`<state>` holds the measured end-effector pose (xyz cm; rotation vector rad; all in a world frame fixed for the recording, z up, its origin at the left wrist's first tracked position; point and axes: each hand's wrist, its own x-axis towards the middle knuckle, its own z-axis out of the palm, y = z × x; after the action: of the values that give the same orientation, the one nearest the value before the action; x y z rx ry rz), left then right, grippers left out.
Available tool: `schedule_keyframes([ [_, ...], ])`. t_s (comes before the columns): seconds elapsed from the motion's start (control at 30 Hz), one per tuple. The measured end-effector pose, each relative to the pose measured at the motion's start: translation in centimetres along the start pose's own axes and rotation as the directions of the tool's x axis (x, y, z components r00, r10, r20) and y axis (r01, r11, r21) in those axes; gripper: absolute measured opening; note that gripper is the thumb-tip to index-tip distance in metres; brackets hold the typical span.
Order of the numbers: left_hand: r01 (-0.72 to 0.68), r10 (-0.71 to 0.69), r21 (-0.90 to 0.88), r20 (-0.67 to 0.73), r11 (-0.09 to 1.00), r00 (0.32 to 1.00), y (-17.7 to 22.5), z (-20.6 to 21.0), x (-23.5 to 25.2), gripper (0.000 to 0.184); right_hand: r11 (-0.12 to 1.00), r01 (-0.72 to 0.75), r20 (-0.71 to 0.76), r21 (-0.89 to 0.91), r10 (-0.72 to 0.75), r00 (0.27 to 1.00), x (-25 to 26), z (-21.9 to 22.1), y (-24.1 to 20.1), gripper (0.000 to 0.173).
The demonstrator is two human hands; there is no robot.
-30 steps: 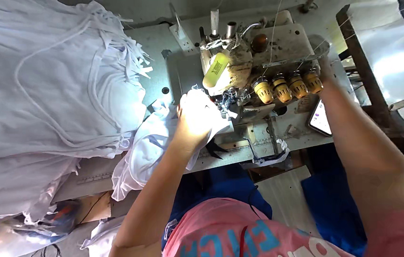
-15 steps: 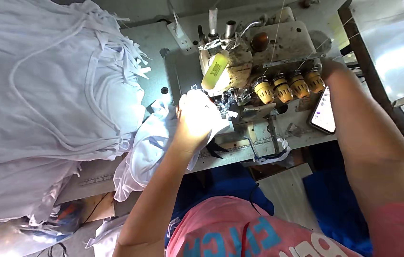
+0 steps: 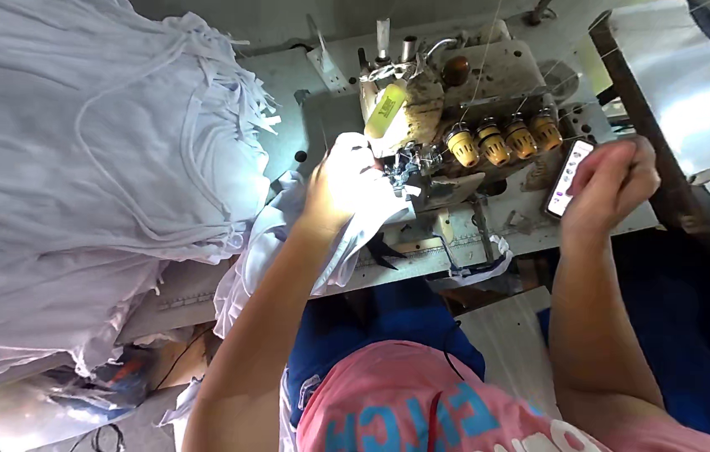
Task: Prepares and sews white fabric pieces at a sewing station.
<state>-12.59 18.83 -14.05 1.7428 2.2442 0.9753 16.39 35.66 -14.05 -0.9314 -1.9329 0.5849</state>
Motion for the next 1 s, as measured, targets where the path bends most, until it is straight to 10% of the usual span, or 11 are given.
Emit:
schedule_keyframes([
  [0.23,0.041,-0.060,0.291,0.057,0.956,0.997,-0.8,-1.9,-2.3,0.039,0.905,0.396,0.345,0.158,-0.426,0.836,-4.8,7.1,-6.5,0.029],
  [0.57,-0.251,0.250,-0.024,-0.013,0.968,0.968,5.5,0.6,-4.6,0.014,0.922,0.305,0.299,0.238,-0.368,0.880,-5.9,9.8,-6.2,0.015],
  [1.0,-0.214,0.214,-0.101,-0.013,0.972,0.977,3.9,1.7,-5.4,0.017,0.763,0.299,0.210,0.572,-0.489,0.847,-5.3,10.0,-4.3,0.010],
])
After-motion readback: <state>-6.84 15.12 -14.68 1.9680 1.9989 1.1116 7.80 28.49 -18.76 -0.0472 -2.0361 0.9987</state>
